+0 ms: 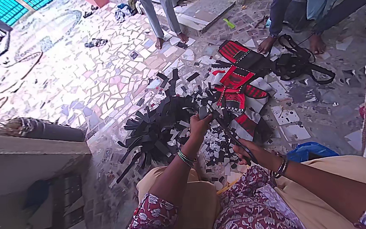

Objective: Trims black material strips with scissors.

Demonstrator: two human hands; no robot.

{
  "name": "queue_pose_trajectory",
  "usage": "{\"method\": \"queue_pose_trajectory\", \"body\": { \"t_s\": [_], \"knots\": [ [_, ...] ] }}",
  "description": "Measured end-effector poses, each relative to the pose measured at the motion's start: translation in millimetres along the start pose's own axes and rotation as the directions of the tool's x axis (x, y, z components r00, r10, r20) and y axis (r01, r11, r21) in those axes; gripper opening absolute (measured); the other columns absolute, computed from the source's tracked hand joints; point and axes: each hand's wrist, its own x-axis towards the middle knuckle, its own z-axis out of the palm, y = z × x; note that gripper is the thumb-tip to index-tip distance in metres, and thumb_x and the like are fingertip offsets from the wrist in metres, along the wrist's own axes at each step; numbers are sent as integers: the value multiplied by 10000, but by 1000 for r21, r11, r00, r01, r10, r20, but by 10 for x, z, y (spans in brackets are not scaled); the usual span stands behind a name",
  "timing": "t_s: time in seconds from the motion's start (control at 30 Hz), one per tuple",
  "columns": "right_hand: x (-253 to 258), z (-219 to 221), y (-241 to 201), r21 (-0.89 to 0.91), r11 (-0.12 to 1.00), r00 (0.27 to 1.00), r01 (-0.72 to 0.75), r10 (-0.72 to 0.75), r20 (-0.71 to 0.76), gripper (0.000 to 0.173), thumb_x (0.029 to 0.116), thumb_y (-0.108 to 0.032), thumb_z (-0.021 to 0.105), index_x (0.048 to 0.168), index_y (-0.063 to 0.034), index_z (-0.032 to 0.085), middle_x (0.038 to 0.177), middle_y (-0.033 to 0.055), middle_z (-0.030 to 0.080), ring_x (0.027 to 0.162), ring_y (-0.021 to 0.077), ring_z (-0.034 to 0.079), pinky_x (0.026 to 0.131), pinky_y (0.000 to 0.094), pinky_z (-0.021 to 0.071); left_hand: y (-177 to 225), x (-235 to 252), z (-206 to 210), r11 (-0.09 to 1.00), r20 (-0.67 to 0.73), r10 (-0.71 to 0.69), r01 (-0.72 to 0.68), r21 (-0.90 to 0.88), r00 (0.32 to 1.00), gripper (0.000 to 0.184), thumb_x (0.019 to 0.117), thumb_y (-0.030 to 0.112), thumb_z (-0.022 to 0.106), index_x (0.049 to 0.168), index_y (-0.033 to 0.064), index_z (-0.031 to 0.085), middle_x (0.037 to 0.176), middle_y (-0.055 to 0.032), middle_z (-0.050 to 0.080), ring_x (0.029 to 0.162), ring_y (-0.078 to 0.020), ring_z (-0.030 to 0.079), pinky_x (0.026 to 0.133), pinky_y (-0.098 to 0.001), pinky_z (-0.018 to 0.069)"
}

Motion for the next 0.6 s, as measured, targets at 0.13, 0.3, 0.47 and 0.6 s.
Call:
{"method": "queue_pose_trajectory", "body": {
  "t_s": [0.13,0.3,0.47,0.6],
  "knots": [
    [-7,-1,-12,2,1000,1000,1,-1,-1,423,1004,-523,555,1026,-105,493,710,-57,489,582,63,567,656,265,572,10,2,10,1000,8,-6,6,3,1000,119,988,95,677,946,-12,647,678,-34,628,490,-47,514,472,-186,431],
    [-13,7,-50,30,999,1000,-13,14,-17,382,1026,-479,548,986,-104,491,673,-53,490,550,74,575,628,269,581,17,12,23,999,0,-33,33,15,999,129,993,105,673,955,-16,654,679,-36,631,486,-44,514,468,-181,430],
    [-31,42,-94,25,999,999,-21,22,-31,332,1050,-404,544,957,-89,496,653,-45,499,524,73,581,593,253,581,-12,-3,3,998,2,-49,50,-26,999,143,996,136,674,960,2,639,664,-27,617,459,-48,479,447,-191,408],
    [-4,18,-49,-32,999,999,-8,7,-36,389,1021,-467,578,943,-96,494,664,-47,494,532,64,572,588,247,569,-9,-12,-11,998,7,-58,58,-30,998,136,999,132,668,951,9,636,651,-22,613,442,-41,466,430,-186,396]
  ]
}}
